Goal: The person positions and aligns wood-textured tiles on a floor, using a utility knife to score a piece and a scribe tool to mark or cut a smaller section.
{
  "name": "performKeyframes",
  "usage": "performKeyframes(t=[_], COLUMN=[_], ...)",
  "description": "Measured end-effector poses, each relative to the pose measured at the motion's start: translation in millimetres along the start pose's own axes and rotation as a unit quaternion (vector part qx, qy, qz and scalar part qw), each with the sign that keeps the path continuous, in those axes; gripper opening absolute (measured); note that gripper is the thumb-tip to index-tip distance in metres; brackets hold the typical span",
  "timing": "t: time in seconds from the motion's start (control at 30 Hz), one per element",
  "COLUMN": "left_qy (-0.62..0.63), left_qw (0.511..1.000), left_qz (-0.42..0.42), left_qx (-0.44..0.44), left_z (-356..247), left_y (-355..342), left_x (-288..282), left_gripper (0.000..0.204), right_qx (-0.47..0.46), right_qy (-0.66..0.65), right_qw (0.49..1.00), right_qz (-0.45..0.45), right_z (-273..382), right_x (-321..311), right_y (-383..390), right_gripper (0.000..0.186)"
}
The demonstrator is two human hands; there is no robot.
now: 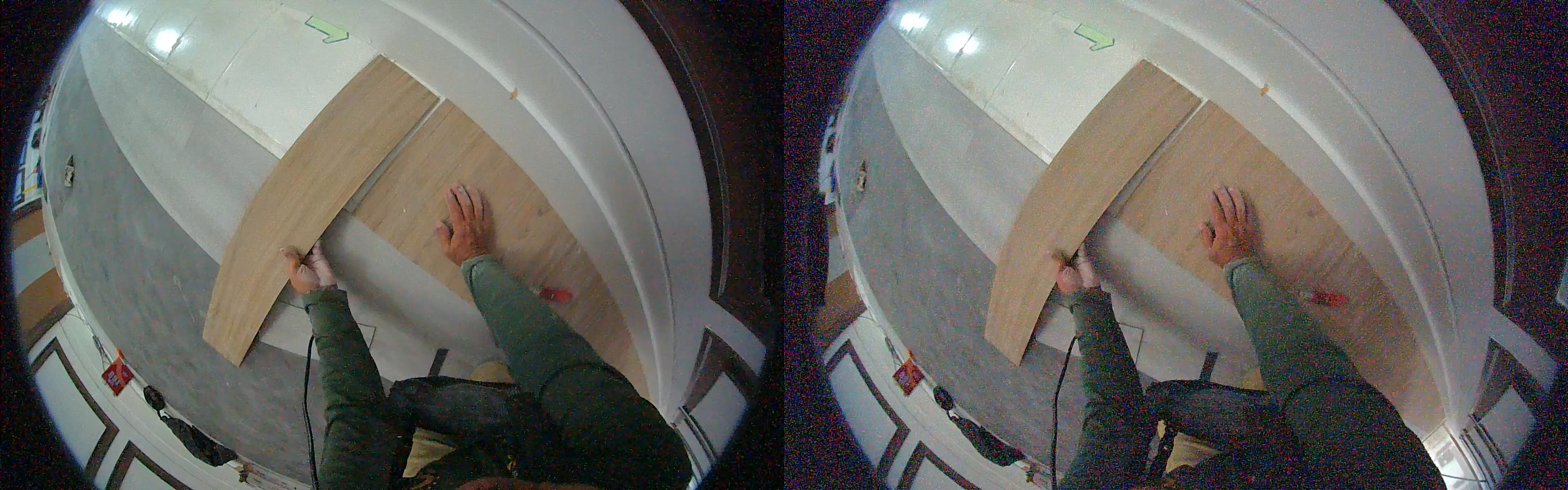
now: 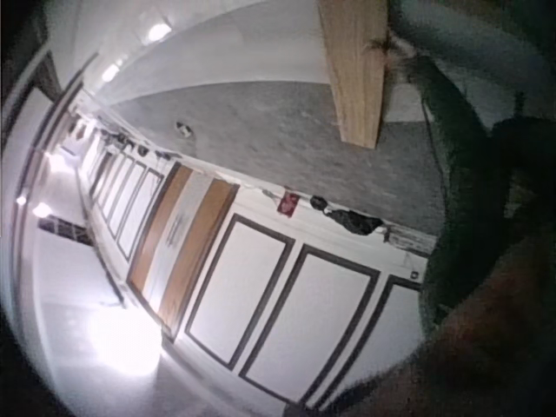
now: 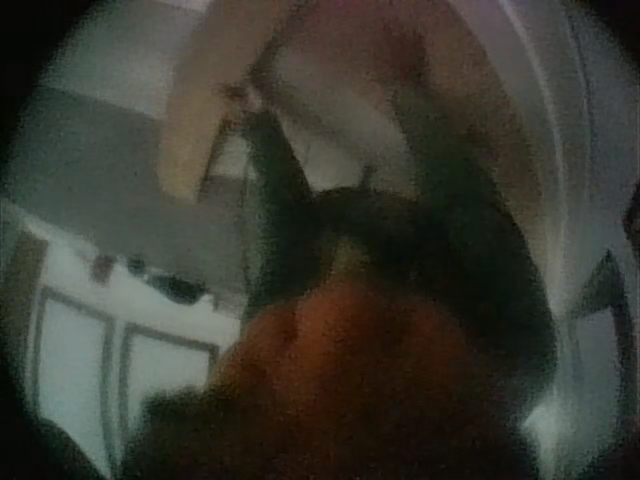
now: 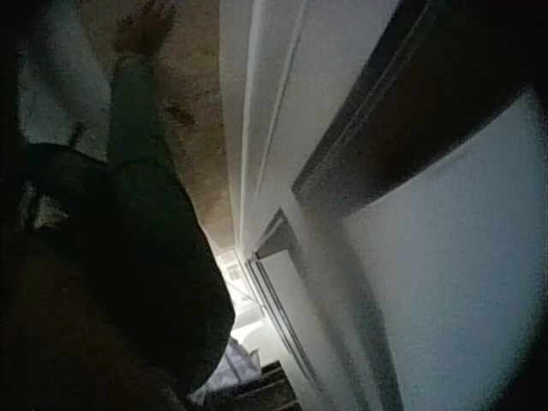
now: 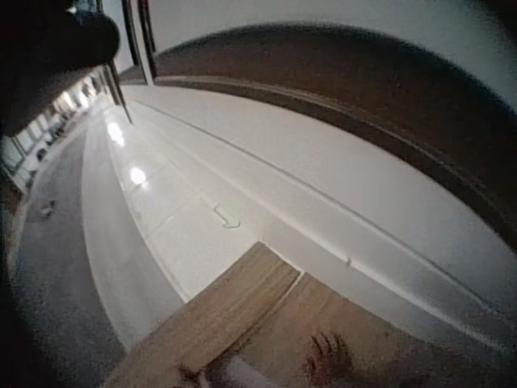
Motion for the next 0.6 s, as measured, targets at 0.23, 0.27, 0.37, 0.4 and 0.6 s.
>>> performKeyframes(t=[0.23, 0.27, 0.37, 0.4, 0.6], left_qy=[-0.078, -0.077, -0.35, -0.256, -0.311], left_qw=[0.996, 0.996, 0.926, 0.964, 0.941], left_qz=[0.036, 0.034, 0.079, 0.036, -0.127], left_qx=[-0.004, -0.01, 0.113, 0.059, 0.042], left_z=[15, 21, -4, -9, -55], left_y=[-30, -30, -29, -33, -4], left_x=[-29, -38, -49, -55, -63], left_gripper=[0.046, 0.046, 0.048, 0.048, 0.037], right_qx=[0.008, 0.009, 0.007, 0.005, 0.002], right_qy=[-0.005, 0.001, 0.001, -0.001, -0.01], right_qw=[1.0, 1.0, 1.0, 1.0, 1.0], right_qz=[0.01, 0.012, 0.016, 0.017, 0.027], right_z=[-1, -5, -1, -1, -4], right_x=[3, 2, 1, 0, 0], right_y=[-2, -1, -3, -3, -1], right_gripper=[0.06, 0.06, 0.061, 0.061, 0.061])
Point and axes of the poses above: each hand's wrist, its own y-axis away from the middle knuckle, its own x-axis out of the palm, z = x × y, the point moved 4 cm from there along -y, towards the middle knuckle, and after that the axes turned 6 degrees about -z, right-handed, at the moved point
